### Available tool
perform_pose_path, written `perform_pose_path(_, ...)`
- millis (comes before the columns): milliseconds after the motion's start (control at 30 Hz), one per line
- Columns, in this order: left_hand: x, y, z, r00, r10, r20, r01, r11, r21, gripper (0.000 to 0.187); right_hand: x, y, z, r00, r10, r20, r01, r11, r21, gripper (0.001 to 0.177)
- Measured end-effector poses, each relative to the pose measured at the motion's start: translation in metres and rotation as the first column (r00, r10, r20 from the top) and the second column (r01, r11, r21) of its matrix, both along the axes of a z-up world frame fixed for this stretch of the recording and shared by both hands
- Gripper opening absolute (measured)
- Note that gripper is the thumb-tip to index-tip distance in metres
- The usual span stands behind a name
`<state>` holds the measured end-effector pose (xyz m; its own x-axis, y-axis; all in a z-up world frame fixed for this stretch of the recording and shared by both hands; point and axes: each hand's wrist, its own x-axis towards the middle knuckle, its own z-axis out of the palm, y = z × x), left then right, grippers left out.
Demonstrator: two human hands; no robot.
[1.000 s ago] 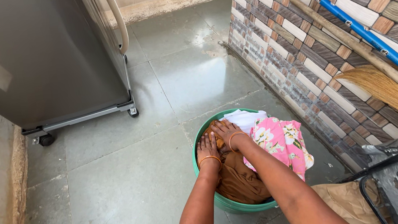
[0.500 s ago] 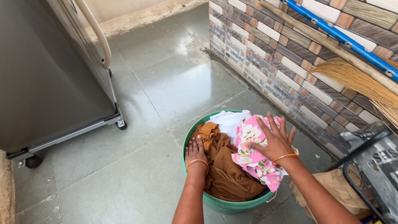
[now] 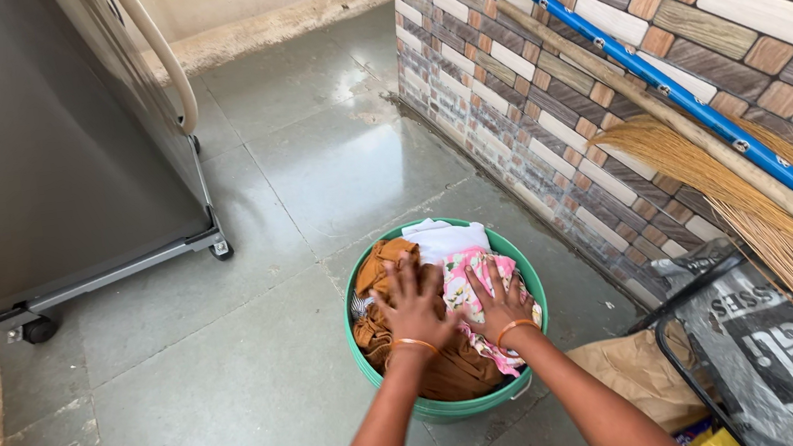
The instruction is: The person removes wet clothes from a top-loading washing machine and places them into a green bucket. The person handles several items of clothing one by one, including a brown garment, a white cloth, and a dark grey garment.
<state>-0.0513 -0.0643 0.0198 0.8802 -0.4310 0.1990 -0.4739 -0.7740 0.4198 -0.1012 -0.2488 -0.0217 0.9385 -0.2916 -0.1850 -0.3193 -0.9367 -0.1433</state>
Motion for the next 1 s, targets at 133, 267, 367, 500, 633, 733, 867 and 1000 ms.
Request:
perform_pose_path(133,-0.009,-0.014,-0.002,0.990,-0.009,-0.142,0.028,0.990,0.138,0.070,0.000,-0.001,0.000,1.000,0.005,0.010,-0.005,1.000,-0.018,0.115)
perform_pose_path(267,-0.004,-0.018,-0.012,0.982,0.009,-0.190,0.025,0.983,0.180,0.065,-0.001,-0.001,0.000,1.000,0.008,0.002,-0.008,1.000,-0.025,0.114)
perform_pose_path(367,-0.004,-0.020,-0.009,0.972,0.024,-0.234,0.026,0.977,0.211,0.065,-0.001,0.000,0.005,1.000,0.005,0.008,-0.005,1.000,-0.017,0.113)
perform_pose_path(500,-0.006,-0.020,-0.004,0.975,0.024,-0.221,0.025,0.976,0.217,0.068,-0.005,0.003,0.018,1.000,-0.012,0.008,0.012,1.000,0.000,0.111)
perform_pose_path(633,-0.006,-0.018,-0.003,0.995,0.005,-0.097,0.012,0.984,0.178,0.066,-0.005,-0.001,0.027,1.000,-0.012,0.014,0.012,1.000,0.006,0.106)
perform_pose_path(733,-0.008,-0.018,0.002,0.999,-0.005,-0.033,0.010,0.989,0.146,0.064,0.000,-0.005,0.027,1.000,-0.012,-0.017,0.012,1.000,0.015,0.106)
perform_pose_path(867,-0.014,-0.020,0.020,0.997,0.000,0.073,-0.003,0.999,0.047,0.057,0.001,-0.006,0.030,0.999,-0.011,-0.040,0.012,1.000,0.025,0.109)
perform_pose_path(1000,-0.013,-0.021,0.056,0.998,0.010,0.060,-0.010,1.000,0.004,0.054,0.006,-0.012,0.061,0.987,0.005,-0.162,0.011,0.995,0.100,0.120)
